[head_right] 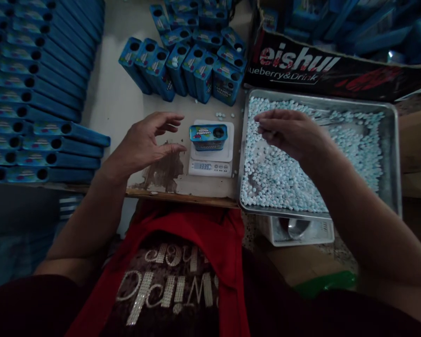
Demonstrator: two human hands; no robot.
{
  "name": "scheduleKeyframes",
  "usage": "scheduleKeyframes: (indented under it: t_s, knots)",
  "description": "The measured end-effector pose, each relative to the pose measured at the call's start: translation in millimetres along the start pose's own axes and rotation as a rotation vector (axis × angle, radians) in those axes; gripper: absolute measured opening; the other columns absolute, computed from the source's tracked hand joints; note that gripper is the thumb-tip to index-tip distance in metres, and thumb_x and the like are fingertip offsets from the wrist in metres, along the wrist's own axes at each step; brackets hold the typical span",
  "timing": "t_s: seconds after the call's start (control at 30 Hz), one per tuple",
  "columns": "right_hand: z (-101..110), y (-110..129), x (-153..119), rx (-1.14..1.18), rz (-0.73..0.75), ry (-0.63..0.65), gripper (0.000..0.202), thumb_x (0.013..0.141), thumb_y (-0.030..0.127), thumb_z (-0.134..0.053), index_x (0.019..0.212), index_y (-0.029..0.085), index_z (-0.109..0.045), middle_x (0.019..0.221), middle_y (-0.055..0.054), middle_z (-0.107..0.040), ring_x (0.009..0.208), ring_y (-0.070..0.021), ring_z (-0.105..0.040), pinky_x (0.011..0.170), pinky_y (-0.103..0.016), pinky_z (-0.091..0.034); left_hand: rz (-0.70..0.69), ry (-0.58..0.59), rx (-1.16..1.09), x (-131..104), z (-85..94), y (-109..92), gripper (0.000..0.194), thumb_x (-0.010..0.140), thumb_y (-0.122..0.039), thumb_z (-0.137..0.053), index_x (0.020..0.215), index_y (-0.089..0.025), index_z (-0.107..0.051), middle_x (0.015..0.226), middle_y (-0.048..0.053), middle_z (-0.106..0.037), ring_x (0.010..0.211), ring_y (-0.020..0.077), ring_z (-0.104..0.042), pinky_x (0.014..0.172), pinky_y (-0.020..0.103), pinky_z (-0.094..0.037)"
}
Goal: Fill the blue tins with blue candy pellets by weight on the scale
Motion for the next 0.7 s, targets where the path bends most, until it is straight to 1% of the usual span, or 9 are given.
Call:
scheduleKeyframes:
  t_s: [0.07,0.13,0.2,0.3,0.37,0.43,0.5,0.57,0.7]
  knots:
    - [12.9,-15.6,-4.4,0.043,-0.049,-0.096,0.017,0.084,0.005,-0.087,0.09,0.02,-0.087,0.085,-0.004,-0.078,0.076,-0.0125,-0.067,0.068,-0.025,-0.053,0.002,0.004,-0.014,3.2,-1.7,2.9,0.079,0.096,-0.069,-0.096,0.161,-0.028,-0.074,0.156,0.014,-0.079,0.137,0.0371,-0.078,0.123,0.056,-0.065]
    - [7.4,-15.1,-9.3,-0.011,-0.038,-0.048,0.017,0.081,0.007,-0.088,0.092,0.021,-0.088,0.084,-0.004,-0.079,0.076,-0.0139,-0.069,0.068,-0.027,-0.055,0.009,0.013,-0.018,6.3,-4.5,4.4,0.082,0.095,-0.071,-0.097,0.162,-0.029,-0.073,0.156,0.014,-0.079,0.138,0.0387,-0.077,0.124,0.057,-0.064]
    - [-11.0,1.2,-14.1,-0.125,0.045,0.09,0.013,0.086,0.016,-0.092,0.097,0.022,-0.09,0.081,-0.003,-0.078,0.071,-0.0149,-0.064,0.064,-0.029,-0.051,0.016,0.026,-0.015,7.8,-7.6,4.1,0.086,0.093,-0.07,-0.099,0.164,-0.03,-0.071,0.157,0.014,-0.078,0.14,0.0401,-0.076,0.124,0.058,-0.064]
    - [-42.8,37.4,-20.3,-0.38,0.238,0.253,0.009,0.097,0.025,-0.09,0.105,0.024,-0.092,0.071,0.0,-0.071,0.064,-0.015,-0.055,0.058,-0.032,-0.039,0.041,0.057,-0.002,6.2,-11.5,2.0,0.093,0.091,-0.067,-0.102,0.168,-0.029,-0.068,0.159,0.015,-0.077,0.14,0.0393,-0.076,0.122,0.056,-0.065]
    - [-60.7,56.8,-22.0,-0.555,0.356,0.303,0.01,0.099,0.027,-0.091,0.108,0.024,-0.093,0.067,0.002,-0.065,0.062,-0.0147,-0.052,0.059,-0.033,-0.036,0.066,0.073,0.003,3.6,-12.4,0.8,0.094,0.092,-0.065,-0.101,0.171,-0.029,-0.066,0.161,0.015,-0.077,0.14,0.038,-0.075,0.12,0.054,-0.066]
    - [-74.6,68.7,-21.8,-0.697,0.451,0.319,0.012,0.097,0.026,-0.094,0.109,0.024,-0.094,0.068,0.003,-0.064,0.065,-0.0149,-0.053,0.063,-0.034,-0.037,0.086,0.078,0.001,1.5,-12.1,-0.1,0.093,0.093,-0.064,-0.1,0.172,-0.029,-0.065,0.162,0.016,-0.075,0.142,0.0379,-0.075,0.116,0.051,-0.067]
    - [-85.2,74.8,-21.8,-0.818,0.532,0.312,0.012,0.096,0.022,-0.093,0.108,0.024,-0.095,0.074,0.002,-0.069,0.071,-0.0162,-0.059,0.069,-0.034,-0.041,0.095,0.079,-0.003,1.1,-12.0,-0.3,0.093,0.094,-0.064,-0.1,0.172,-0.028,-0.065,0.164,0.016,-0.074,0.144,0.0385,-0.074,0.113,0.05,-0.068]
    - [-94.1,77.3,-23.3,-0.945,0.593,0.302,0.018,0.097,0.015,-0.087,0.111,0.024,-0.096,0.082,0.0,-0.076,0.078,-0.0185,-0.067,0.075,-0.034,-0.045,0.089,0.085,-0.005,2.2,-12.9,0.0,0.093,0.094,-0.065,-0.099,0.172,-0.028,-0.066,0.164,0.016,-0.074,0.144,0.039,-0.074,0.114,0.051,-0.068]
    - [-110.5,81.6,-30.4,-1.195,0.655,0.315,0.037,0.097,0.004,-0.075,0.121,0.022,-0.096,0.111,-0.008,-0.09,0.099,-0.0263,-0.079,0.088,-0.037,-0.052,0.057,0.078,-0.014,5.7,-13.7,1.8,0.094,0.092,-0.07,-0.099,0.171,-0.028,-0.067,0.169,0.016,-0.072,0.144,0.039,-0.074,0.121,0.054,-0.066]
Point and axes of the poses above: each hand's wrist, its own x-axis towards the middle knuckle, its own z-axis out of the back of the hand, y = z × x, the point moved 7 cm from there along x, towards the middle knuckle
